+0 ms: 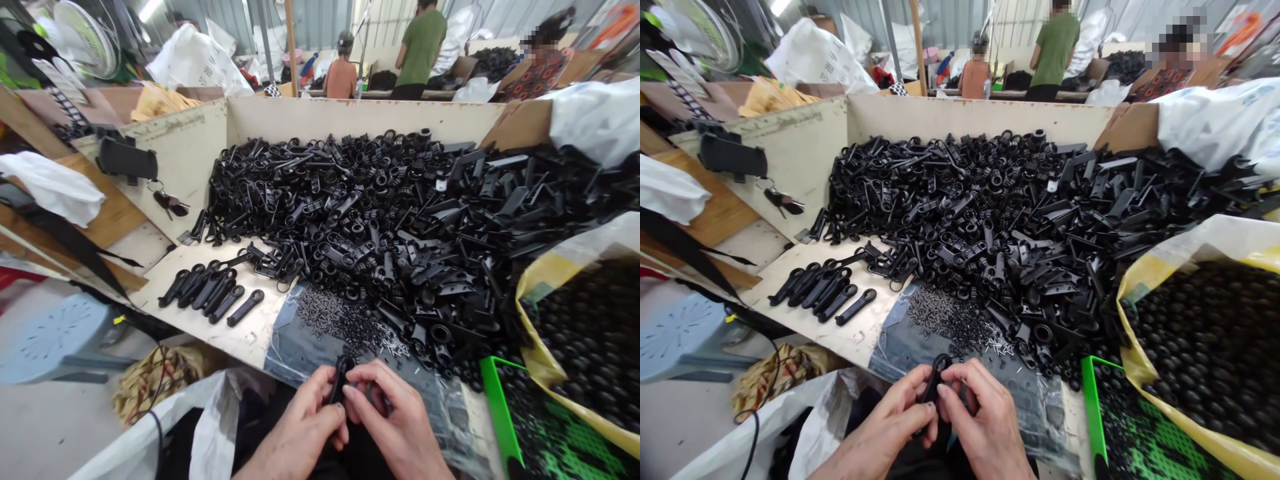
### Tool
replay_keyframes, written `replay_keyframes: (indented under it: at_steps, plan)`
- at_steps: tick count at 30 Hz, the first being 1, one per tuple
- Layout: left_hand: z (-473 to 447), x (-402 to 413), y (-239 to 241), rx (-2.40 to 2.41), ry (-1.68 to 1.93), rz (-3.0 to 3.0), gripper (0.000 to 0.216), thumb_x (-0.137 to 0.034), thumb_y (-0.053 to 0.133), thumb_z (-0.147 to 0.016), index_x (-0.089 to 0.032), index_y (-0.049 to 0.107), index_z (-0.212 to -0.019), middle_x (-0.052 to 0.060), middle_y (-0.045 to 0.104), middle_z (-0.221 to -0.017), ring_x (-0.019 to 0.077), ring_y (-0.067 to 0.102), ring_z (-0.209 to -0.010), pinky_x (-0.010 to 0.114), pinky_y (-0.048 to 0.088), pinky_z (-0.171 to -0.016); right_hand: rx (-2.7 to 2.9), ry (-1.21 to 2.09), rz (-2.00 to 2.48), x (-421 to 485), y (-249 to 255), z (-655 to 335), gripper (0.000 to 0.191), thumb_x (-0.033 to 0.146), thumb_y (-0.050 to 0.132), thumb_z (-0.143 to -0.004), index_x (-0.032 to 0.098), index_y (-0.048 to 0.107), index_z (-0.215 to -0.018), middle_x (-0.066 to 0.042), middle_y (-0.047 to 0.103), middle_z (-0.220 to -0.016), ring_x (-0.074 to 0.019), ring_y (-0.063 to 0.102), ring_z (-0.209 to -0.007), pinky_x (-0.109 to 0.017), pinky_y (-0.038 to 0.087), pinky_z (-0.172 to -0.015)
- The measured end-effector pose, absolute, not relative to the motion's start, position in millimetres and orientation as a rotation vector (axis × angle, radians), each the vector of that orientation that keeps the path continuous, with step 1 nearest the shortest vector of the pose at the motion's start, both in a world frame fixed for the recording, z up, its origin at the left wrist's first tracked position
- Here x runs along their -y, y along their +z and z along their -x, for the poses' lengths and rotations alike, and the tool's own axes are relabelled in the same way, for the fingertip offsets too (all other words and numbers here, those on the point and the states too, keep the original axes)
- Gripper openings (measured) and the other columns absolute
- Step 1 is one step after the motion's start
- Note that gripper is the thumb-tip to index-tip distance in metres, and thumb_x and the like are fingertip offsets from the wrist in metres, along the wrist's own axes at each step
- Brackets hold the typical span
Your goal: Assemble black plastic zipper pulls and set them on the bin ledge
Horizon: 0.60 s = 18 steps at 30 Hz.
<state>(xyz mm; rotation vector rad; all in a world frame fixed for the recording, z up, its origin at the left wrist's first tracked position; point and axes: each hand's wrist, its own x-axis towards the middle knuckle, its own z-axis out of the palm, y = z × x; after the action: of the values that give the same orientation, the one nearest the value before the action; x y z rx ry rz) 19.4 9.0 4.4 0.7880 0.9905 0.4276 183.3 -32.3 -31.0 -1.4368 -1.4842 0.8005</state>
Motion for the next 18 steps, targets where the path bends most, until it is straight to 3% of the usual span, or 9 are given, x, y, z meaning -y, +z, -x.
replay_keyframes:
  at_steps: [6,14,18]
  plan:
    - [-18,-8,8,-0.989,0.446,-0.834,0.012,-0.024,0.059,-0.076,-0.022,0.059,-0.088,-0.001,0.060,-0.075,0.0153,0.053,-0.070,0.028,0.042,-0.068,1.344,0.921,1.386,35,-33,-175,0.013,0.026,0.061,-0.098,0.023,0.066,-0.087,0.004,0.060,-0.066,-0.0127,0.050,-0.056,-0.023,0.039,-0.054]
    - [-18,-10,6,-0.995,0.431,-0.938,0.012,-0.019,0.052,-0.079,-0.020,0.057,-0.091,-0.003,0.057,-0.082,0.0113,0.049,-0.068,0.026,0.041,-0.067,1.262,0.873,1.463,43,-37,-166,0.017,0.030,0.064,-0.097,0.023,0.070,-0.083,0.002,0.061,-0.067,-0.0137,0.052,-0.057,-0.024,0.041,-0.055]
    - [-18,-11,2,-1.030,0.396,-1.018,0.013,-0.015,0.047,-0.080,-0.021,0.054,-0.090,-0.005,0.051,-0.072,0.0112,0.048,-0.065,0.026,0.039,-0.065,1.266,0.792,1.456,43,-39,-162,0.012,0.027,0.064,-0.096,0.023,0.073,-0.088,0.002,0.063,-0.070,-0.0135,0.057,-0.056,-0.023,0.044,-0.053]
